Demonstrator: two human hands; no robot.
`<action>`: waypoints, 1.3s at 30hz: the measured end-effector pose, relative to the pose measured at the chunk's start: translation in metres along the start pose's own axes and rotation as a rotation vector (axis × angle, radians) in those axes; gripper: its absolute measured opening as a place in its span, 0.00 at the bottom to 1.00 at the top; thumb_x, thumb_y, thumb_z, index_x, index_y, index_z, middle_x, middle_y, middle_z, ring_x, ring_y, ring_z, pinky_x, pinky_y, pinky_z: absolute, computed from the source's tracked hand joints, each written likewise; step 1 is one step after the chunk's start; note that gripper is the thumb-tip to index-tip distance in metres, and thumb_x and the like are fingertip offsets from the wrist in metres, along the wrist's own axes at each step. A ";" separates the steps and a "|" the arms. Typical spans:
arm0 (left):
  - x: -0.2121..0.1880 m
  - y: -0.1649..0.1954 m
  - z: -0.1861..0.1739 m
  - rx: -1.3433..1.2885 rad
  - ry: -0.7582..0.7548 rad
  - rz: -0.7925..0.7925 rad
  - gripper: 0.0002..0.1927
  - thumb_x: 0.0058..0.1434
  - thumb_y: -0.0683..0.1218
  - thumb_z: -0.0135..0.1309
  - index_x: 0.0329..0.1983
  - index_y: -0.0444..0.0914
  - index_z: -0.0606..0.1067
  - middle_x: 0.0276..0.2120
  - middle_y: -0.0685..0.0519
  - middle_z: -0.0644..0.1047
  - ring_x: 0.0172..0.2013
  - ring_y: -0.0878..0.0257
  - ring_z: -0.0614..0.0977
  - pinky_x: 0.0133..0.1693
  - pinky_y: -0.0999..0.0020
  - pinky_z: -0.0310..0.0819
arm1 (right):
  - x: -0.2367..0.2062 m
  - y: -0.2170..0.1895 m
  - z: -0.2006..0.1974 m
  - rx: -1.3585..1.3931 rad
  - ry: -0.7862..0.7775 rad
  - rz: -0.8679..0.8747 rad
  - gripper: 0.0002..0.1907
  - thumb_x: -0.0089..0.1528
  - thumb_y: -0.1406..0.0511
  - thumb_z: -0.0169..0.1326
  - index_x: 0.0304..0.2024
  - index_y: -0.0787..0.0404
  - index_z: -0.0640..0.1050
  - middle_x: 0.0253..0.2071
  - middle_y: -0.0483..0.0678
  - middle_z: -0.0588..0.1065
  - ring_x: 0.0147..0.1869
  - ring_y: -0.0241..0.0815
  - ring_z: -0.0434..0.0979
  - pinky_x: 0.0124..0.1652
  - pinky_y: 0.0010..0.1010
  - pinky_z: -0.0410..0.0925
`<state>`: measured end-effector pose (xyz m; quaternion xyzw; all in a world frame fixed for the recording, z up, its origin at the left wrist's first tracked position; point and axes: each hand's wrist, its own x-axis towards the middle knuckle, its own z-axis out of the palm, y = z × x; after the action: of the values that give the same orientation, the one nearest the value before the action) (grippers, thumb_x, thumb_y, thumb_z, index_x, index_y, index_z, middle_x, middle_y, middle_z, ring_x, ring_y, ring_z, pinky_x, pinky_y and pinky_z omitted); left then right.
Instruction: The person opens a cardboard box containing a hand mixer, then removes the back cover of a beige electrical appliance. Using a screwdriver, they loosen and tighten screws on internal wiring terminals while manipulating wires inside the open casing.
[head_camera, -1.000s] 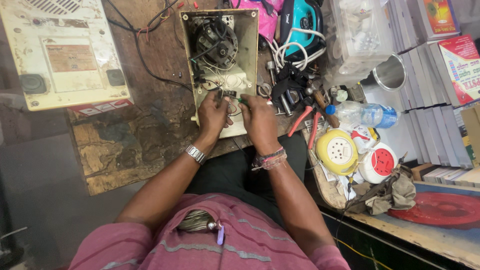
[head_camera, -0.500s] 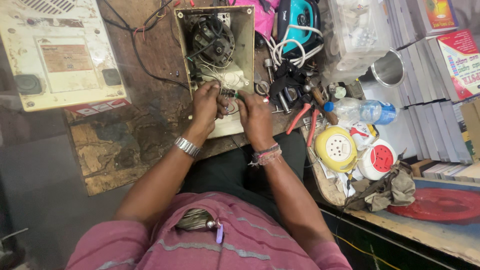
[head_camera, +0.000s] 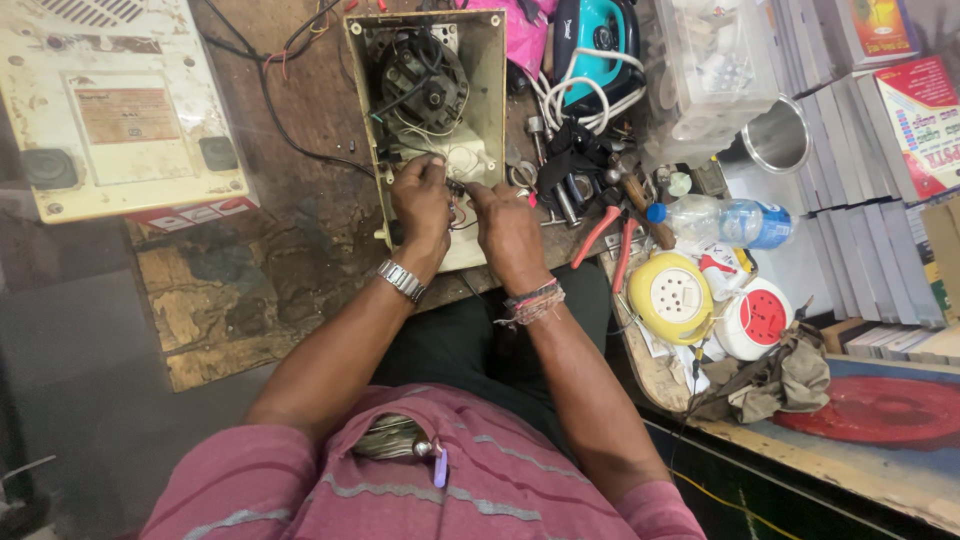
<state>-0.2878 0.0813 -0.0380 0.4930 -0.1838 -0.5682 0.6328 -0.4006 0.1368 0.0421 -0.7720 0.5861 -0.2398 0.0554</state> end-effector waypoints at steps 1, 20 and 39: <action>0.002 -0.001 -0.001 0.011 -0.024 0.018 0.07 0.69 0.42 0.55 0.41 0.32 0.78 0.20 0.59 0.71 0.16 0.72 0.69 0.15 0.73 0.60 | 0.001 0.000 -0.001 -0.003 0.002 -0.007 0.13 0.64 0.68 0.53 0.51 0.55 0.81 0.35 0.56 0.75 0.39 0.59 0.78 0.37 0.48 0.69; -0.035 0.039 -0.025 0.415 -0.200 -0.074 0.14 0.71 0.47 0.50 0.49 0.30 0.76 0.20 0.54 0.76 0.12 0.70 0.72 0.14 0.75 0.62 | -0.008 -0.013 -0.024 0.382 0.238 0.219 0.09 0.65 0.63 0.63 0.40 0.63 0.80 0.34 0.56 0.76 0.32 0.46 0.78 0.32 0.34 0.70; -0.037 0.031 -0.034 0.368 -0.318 0.015 0.12 0.71 0.44 0.49 0.52 0.33 0.76 0.19 0.55 0.75 0.13 0.70 0.71 0.14 0.73 0.63 | 0.023 0.005 0.022 0.405 0.036 0.155 0.10 0.62 0.63 0.60 0.41 0.63 0.83 0.37 0.58 0.81 0.39 0.55 0.83 0.40 0.40 0.73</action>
<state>-0.2550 0.1243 -0.0155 0.5028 -0.3853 -0.5908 0.4996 -0.3905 0.1100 0.0276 -0.6934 0.5843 -0.3614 0.2172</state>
